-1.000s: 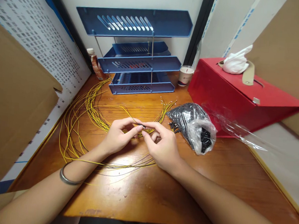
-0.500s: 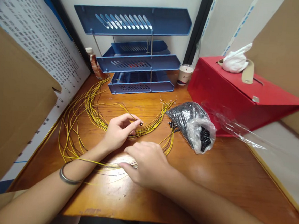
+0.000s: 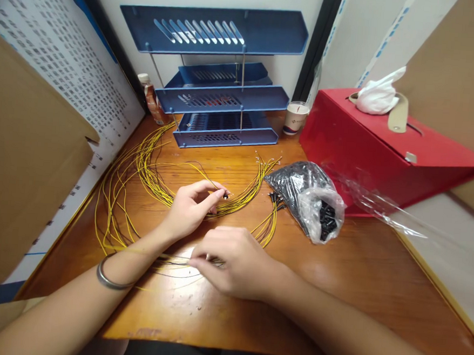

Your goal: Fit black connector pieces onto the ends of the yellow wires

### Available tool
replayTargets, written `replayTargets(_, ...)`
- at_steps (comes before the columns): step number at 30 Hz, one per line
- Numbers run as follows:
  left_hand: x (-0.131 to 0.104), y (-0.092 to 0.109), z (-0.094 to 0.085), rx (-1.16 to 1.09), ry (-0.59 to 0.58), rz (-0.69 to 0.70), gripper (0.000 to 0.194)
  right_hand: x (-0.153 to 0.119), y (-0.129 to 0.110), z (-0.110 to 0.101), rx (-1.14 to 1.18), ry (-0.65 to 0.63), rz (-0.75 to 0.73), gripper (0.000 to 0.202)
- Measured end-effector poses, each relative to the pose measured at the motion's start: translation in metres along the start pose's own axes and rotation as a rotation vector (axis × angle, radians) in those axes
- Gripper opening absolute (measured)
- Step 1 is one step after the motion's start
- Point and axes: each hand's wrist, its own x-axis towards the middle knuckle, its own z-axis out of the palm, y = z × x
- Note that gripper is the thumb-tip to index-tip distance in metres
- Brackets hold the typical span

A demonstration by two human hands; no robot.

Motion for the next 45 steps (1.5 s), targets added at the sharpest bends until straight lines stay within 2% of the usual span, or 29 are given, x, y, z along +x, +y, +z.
replayTargets(4,0.000,0.001,0.000,0.002,0.008,-0.008,0.021,0.010,0.001,-0.012,0.580,0.297,0.397,0.027)
replayTargets(7,0.001,0.001,-0.001,0.003,0.013,-0.012,0.021,0.016,0.008,-0.022,0.865,0.493,0.499,0.034)
replayTargets(10,0.000,0.002,-0.001,0.003,0.017,-0.008,0.021,0.019,0.016,-0.031,0.939,0.603,0.514,0.034)
replayTargets(13,-0.001,0.006,-0.001,0.016,-0.012,0.004,0.023,0.018,0.022,-0.040,0.889,0.667,0.453,0.045)
replayTargets(15,-0.002,0.010,-0.001,0.018,-0.044,0.009,0.027,0.015,0.023,-0.044,0.790,0.655,0.388,0.036)
replayTargets(18,-0.002,0.015,-0.002,0.014,-0.101,0.007,0.031,0.009,0.019,-0.046,0.581,0.492,0.290,0.019)
replayTargets(20,-0.002,0.015,-0.002,-0.026,-0.132,0.001,0.032,0.005,0.014,-0.045,0.399,0.390,0.201,0.023)
replayTargets(22,-0.001,0.015,-0.003,-0.110,-0.161,-0.029,0.035,0.002,0.010,-0.042,0.139,0.364,0.088,0.029)
replayTargets(24,0.001,0.013,-0.005,-0.196,-0.201,-0.087,0.041,0.001,0.010,-0.038,-0.099,0.388,-0.021,0.033)
replayTargets(26,0.002,0.013,-0.006,-0.254,-0.254,-0.148,0.045,0.002,0.012,-0.033,-0.232,0.423,-0.093,0.034)
replayTargets(30,0.003,0.012,-0.008,-0.276,-0.350,-0.166,0.049,0.003,0.017,-0.025,-0.328,0.494,-0.159,0.034)
replayTargets(33,0.003,0.012,-0.009,-0.285,-0.328,-0.156,0.048,0.002,0.017,-0.023,-0.364,0.536,-0.215,0.036)
replayTargets(36,0.002,0.011,-0.010,-0.297,-0.312,-0.159,0.046,0.002,0.017,-0.022,-0.398,0.575,-0.216,0.036)
replayTargets(39,0.000,0.013,-0.008,-0.234,-0.304,-0.112,0.044,0.003,0.019,-0.020,-0.378,0.651,-0.140,0.031)
replayTargets(42,-0.004,0.016,-0.006,-0.068,-0.200,0.021,0.034,0.003,0.024,-0.018,-0.266,0.723,-0.015,0.026)
replayTargets(45,-0.004,0.015,-0.005,0.148,-0.025,0.167,0.024,0.003,0.027,-0.018,-0.158,0.779,0.101,0.023)
